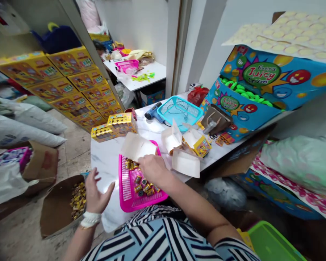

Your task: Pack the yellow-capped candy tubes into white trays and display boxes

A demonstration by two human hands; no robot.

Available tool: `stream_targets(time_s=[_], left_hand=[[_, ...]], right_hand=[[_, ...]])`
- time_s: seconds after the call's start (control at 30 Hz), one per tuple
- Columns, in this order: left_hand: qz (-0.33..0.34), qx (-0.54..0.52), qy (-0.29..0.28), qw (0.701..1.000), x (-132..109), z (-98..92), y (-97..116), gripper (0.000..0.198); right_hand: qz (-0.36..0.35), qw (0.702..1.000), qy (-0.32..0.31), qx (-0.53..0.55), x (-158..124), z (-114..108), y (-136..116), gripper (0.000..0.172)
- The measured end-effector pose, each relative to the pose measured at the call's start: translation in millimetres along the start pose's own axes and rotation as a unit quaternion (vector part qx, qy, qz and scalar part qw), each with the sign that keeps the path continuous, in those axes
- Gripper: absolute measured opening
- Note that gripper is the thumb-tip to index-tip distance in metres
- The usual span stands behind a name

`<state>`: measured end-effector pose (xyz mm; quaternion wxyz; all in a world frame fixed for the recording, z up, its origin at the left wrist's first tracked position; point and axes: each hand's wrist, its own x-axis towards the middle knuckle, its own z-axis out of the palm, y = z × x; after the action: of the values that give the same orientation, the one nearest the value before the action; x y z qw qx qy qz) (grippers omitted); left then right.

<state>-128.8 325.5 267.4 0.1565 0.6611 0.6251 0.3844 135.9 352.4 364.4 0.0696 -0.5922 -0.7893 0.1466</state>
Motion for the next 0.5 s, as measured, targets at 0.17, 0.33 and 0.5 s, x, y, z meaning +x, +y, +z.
stream_targets(time_s=[0.17,0.33,0.5], left_hand=[[-0.103,-0.155,0.069,0.98,2,-42.8,42,0.092],[-0.321,-0.277,-0.029,0.905,-20,-36.3,52,0.093],[-0.362,-0.214,-0.054,0.905,-4,-56.4,61,0.107]], right_hand=[[0.01,0.997,-0.029,0.065,9,21,-46,0.026],[-0.102,0.982,-0.071,0.145,6,60,-94,0.025],[-0.208,0.952,-0.132,0.183,-1,76,-121,0.042]])
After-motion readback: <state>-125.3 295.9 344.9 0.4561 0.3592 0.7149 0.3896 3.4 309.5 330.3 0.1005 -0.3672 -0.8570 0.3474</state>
